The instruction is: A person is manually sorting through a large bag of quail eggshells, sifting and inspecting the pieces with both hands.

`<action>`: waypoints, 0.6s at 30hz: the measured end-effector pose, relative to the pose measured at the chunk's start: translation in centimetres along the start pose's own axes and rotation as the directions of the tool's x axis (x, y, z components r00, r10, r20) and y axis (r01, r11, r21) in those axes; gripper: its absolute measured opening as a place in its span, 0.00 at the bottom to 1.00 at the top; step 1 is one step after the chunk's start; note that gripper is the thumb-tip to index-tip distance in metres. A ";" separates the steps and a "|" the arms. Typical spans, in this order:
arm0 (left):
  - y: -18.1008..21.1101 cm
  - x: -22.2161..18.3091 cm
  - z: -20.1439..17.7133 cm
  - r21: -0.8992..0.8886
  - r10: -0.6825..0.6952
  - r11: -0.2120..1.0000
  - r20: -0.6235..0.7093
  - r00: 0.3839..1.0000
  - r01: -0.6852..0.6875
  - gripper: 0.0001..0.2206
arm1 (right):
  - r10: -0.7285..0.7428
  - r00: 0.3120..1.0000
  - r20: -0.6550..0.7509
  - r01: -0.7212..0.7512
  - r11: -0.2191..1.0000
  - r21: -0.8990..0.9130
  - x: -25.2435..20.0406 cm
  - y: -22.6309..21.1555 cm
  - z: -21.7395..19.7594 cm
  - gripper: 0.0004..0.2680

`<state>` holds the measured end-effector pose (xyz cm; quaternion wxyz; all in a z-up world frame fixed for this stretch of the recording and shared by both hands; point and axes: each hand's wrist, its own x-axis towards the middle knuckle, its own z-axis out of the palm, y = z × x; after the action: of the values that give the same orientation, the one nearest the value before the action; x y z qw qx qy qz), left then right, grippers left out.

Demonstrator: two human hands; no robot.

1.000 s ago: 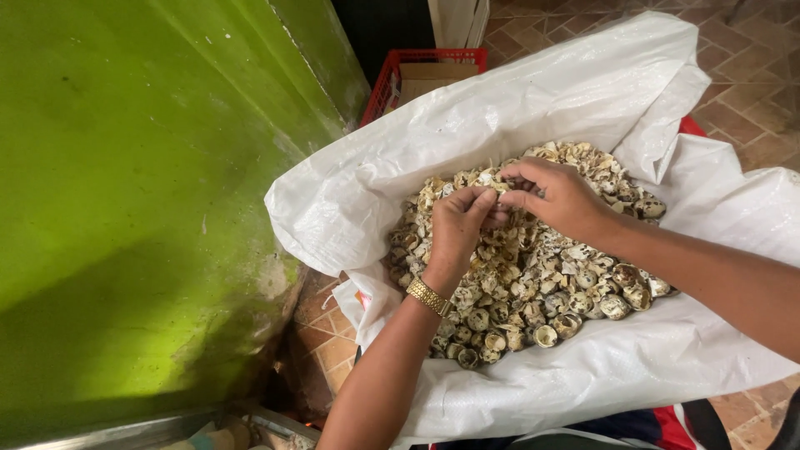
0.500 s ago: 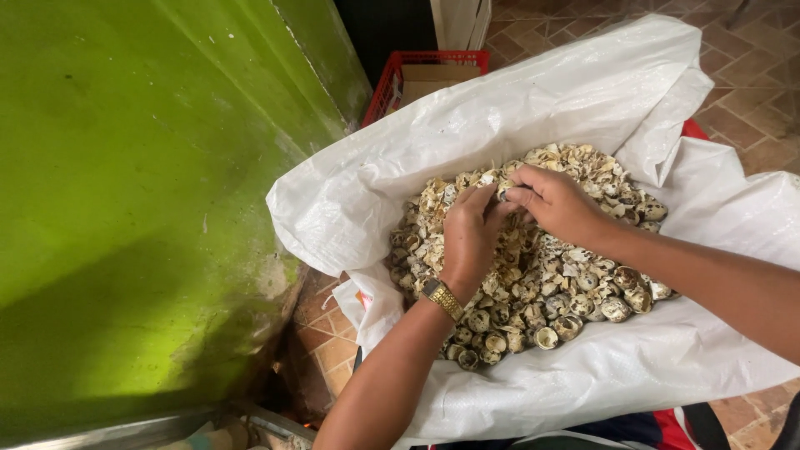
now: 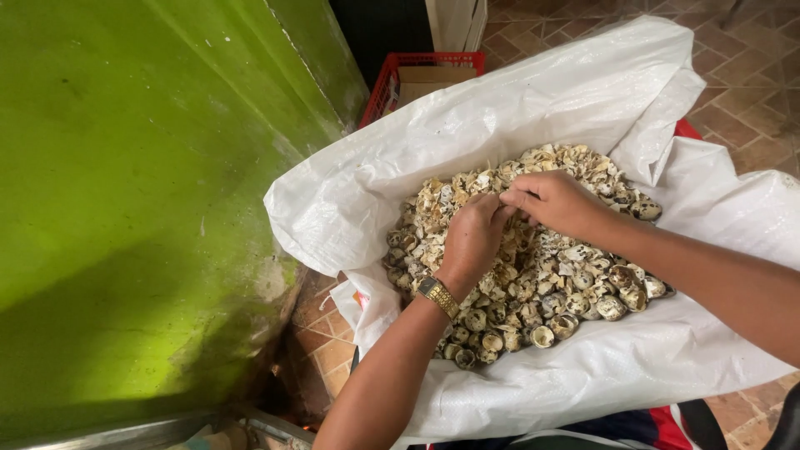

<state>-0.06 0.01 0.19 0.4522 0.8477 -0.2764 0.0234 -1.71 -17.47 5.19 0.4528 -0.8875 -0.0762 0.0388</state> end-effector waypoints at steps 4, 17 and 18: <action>-2.1 0.3 1.1 -0.017 -0.024 1.000 0.048 0.999 0.025 0.12 | -0.104 0.993 -0.053 0.092 0.978 -0.188 0.3 -0.3 -0.2 0.10; 1.3 -0.2 -3.4 -0.448 -0.220 0.838 0.245 0.944 0.311 0.16 | -0.302 0.951 0.064 0.309 0.937 -0.162 0.8 0.6 0.2 0.11; 2.4 -0.4 -4.0 -0.547 -0.232 0.762 0.269 0.935 0.346 0.17 | -0.308 0.949 0.062 0.314 0.936 -0.161 0.8 0.7 -0.1 0.10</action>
<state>-0.69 2.25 4.30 0.6615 0.6974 -0.1763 -0.2120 -0.82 -17.83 4.67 0.3752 -0.8985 -0.2266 -0.0241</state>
